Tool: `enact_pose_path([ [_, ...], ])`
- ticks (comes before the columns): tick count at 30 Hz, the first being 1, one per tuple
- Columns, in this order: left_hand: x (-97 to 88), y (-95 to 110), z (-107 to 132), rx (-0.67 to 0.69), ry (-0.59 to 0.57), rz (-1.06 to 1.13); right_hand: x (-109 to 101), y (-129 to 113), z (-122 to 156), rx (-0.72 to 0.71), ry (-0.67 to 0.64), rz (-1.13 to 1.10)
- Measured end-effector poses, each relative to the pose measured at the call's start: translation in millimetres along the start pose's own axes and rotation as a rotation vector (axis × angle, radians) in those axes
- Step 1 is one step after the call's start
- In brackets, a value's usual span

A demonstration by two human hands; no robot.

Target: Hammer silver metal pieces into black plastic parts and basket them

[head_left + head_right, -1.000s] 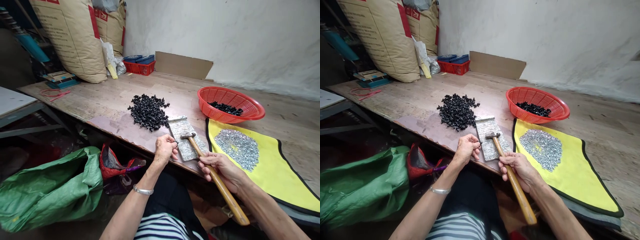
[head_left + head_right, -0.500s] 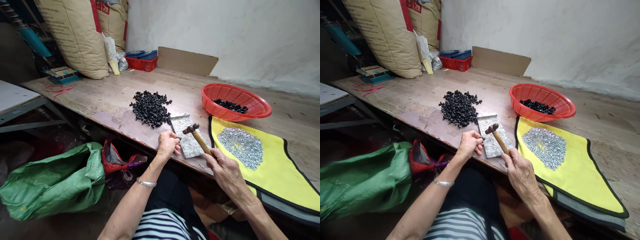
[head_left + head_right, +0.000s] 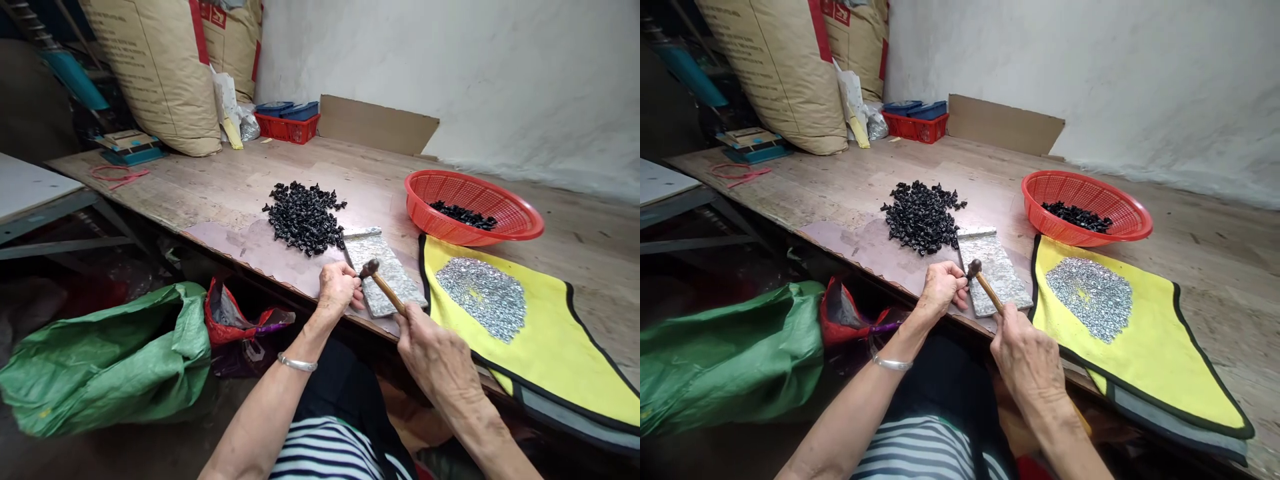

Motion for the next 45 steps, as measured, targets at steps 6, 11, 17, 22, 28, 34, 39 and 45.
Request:
enact_pose_path([
  [6,-0.2,0,0,0.010,-0.014,0.010,3,4,2,0.002,0.027,-0.015],
  [11,-0.7,0,0,0.002,-0.023,0.012,-5,7,2,0.004,0.069,-0.052],
  [17,-0.7,-3,-2,-0.001,-0.032,0.014,-20,6,3,0.046,0.267,-0.143],
  [22,-1.4,-2,-3,-0.005,-0.007,0.024,10,-3,3,0.017,0.008,0.083],
  [28,-0.8,1,0,0.000,-0.022,0.022,0,3,1,0.023,0.095,0.085],
  [34,-0.3,2,1,0.001,-0.025,0.024,-12,2,1,-0.023,0.137,0.023],
  [39,0.2,-1,0,-0.005,-0.020,0.000,-12,-3,5,0.037,0.259,0.008],
  [45,-0.7,-1,0,0.002,-0.011,0.008,-2,-1,3,0.019,0.084,0.180],
])
Point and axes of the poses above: each hand's wrist, its own z-axis away from the middle knuckle, its own x-axis out of the palm, y = z × x, the point moved 4 cm from there along -z, towards the middle knuckle, and after that the axes turned 5 degrees about -y, right-handed, at the moved point
